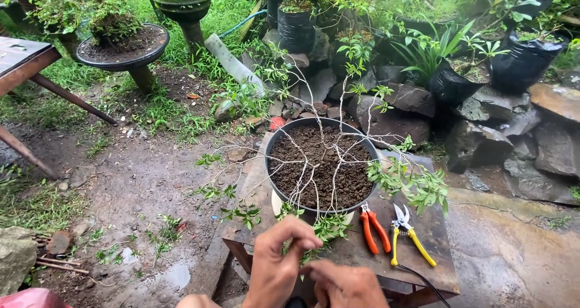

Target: Wrapping metal wire around the branches of a small potted plant to shape and train it.

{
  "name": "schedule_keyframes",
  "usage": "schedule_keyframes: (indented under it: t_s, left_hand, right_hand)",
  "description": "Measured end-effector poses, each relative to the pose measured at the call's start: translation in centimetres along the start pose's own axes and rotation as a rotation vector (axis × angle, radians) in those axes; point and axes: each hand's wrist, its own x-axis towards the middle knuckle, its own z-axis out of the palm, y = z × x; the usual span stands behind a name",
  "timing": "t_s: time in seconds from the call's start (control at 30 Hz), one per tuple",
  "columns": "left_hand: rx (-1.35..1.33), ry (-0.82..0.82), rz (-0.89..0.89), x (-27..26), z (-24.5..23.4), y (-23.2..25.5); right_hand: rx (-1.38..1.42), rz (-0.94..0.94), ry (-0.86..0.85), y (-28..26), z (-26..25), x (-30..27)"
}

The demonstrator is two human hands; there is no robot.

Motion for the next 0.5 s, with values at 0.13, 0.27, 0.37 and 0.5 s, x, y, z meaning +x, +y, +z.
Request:
schedule_keyframes:
  t_s: [0.13, 0.27, 0.37, 0.5]
  left_hand:
    - [-0.029, 0.058, -0.02, 2.9, -0.7, 0.8]
    - [-0.141, 0.061, -0.131, 4.4, -1.1, 0.8]
    - [-0.134, 0.092, -0.085, 4.2, -0.5, 1.2]
    - [-0.081, 0.137, -0.037, 3.2, 0.0, 1.4]
  right_hand:
    - [0.027, 0.028, -0.054, 0.7, -4.2, 2.6]
    - [-0.042, -0.025, 0.206, 0.6, -6.5, 4.7]
    - [-0.121, 0.047, 0.319, 0.9, -6.4, 5.9]
    - [-0.157, 0.157, 0.314, 0.1, -5.7, 6.5]
